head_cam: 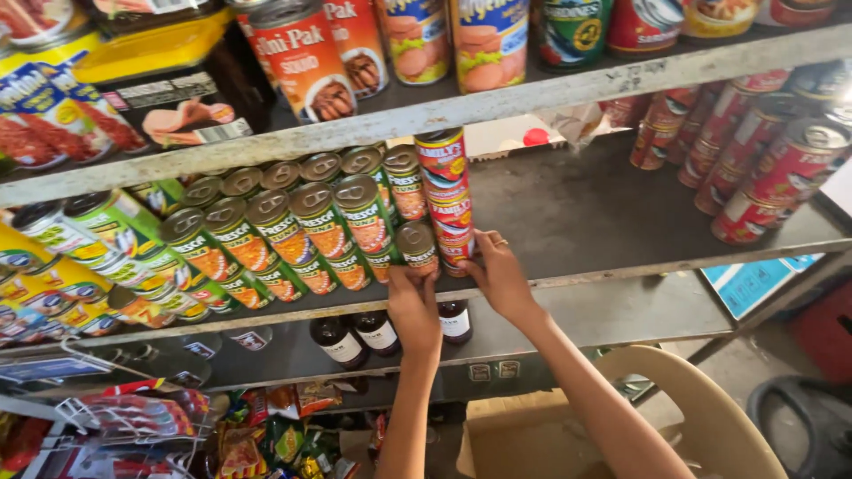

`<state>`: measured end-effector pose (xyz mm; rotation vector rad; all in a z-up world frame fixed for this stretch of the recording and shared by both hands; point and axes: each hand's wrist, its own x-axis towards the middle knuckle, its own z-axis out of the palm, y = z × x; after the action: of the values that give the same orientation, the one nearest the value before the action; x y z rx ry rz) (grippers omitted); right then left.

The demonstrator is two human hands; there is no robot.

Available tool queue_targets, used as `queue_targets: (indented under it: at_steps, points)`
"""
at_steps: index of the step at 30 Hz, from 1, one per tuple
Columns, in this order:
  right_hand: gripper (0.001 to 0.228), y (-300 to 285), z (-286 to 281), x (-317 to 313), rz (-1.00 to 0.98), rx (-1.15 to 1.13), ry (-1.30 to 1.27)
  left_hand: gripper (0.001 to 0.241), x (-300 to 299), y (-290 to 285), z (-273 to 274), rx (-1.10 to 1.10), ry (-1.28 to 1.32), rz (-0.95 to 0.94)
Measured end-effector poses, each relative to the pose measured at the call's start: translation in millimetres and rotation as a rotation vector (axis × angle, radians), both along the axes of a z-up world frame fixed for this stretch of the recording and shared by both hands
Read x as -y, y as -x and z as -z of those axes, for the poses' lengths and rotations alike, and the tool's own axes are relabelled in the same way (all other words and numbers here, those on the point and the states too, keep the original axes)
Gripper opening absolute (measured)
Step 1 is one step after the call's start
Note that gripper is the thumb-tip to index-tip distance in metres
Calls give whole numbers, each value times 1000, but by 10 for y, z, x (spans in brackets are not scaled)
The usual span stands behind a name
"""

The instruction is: Organizing and stacking various canned goods on metal shelves in a grocery store aisle.

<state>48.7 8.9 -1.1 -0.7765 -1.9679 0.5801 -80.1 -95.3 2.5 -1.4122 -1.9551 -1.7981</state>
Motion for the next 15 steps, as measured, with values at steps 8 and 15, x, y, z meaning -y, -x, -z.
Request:
queue_targets:
  at_steps: [8, 15]
  points:
    - [58, -258, 0, -161, 31, -130, 36, 15, -11, -497, 149, 110, -65, 162]
    - [34, -1455, 335, -1128, 352, -169, 20, 12, -534, -1207, -107, 51, -75, 401]
